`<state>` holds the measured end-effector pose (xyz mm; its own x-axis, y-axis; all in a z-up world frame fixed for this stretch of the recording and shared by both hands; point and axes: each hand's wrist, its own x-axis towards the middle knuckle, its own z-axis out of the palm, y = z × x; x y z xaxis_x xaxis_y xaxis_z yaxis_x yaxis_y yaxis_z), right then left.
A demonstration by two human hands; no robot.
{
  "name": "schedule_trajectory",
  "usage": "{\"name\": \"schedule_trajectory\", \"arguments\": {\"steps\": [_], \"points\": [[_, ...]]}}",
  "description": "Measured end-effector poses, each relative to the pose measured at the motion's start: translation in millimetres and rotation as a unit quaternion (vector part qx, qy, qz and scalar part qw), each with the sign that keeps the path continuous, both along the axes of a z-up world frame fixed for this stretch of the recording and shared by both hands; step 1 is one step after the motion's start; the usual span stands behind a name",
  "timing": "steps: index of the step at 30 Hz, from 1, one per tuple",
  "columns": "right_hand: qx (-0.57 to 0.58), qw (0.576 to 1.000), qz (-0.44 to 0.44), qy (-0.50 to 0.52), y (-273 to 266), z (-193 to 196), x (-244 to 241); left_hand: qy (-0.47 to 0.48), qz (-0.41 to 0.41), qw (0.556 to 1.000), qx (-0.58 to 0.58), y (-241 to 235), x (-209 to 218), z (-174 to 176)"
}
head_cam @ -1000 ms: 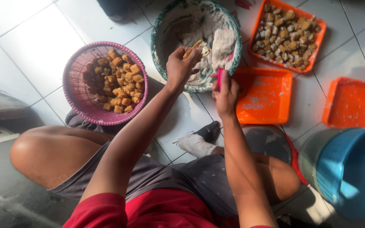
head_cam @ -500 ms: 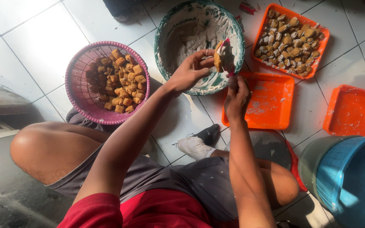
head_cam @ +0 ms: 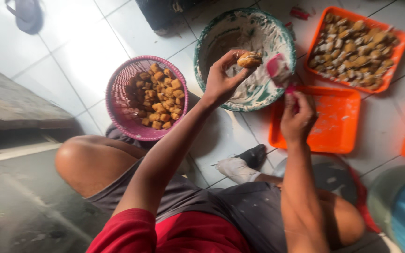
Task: The person sits on the floor and repeatedly picks up small fried food pieces from a pink basket. Using a pink spatula, they scoop a white paste from a green bowl and spread it over each piece before placing it into an orange tray.
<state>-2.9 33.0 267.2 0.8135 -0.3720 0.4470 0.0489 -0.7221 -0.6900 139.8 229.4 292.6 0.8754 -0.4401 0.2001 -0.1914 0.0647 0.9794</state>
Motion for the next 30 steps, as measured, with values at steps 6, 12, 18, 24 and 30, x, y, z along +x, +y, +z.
{"name": "schedule_trajectory", "arguments": {"steps": [6,12,18,24,30], "points": [[0.074,0.997,0.012,0.013,5,-7,-17,-0.097,0.006,0.991,0.091,-10,-7,10],[0.179,0.983,-0.05,0.011,-22,-31,-11,0.041,-0.093,0.993,-0.054,-22,-13,3],[0.45,0.874,-0.153,-0.102,-111,-77,-40,0.088,-0.232,0.961,0.126,-70,-73,-107],[0.436,0.879,-0.161,-0.106,-164,-71,-87,0.112,-0.194,0.928,0.298,-120,-158,-234],[0.47,0.859,-0.192,-0.064,-150,-54,-74,-0.094,-0.213,0.855,0.464,-166,-187,-303]]}}
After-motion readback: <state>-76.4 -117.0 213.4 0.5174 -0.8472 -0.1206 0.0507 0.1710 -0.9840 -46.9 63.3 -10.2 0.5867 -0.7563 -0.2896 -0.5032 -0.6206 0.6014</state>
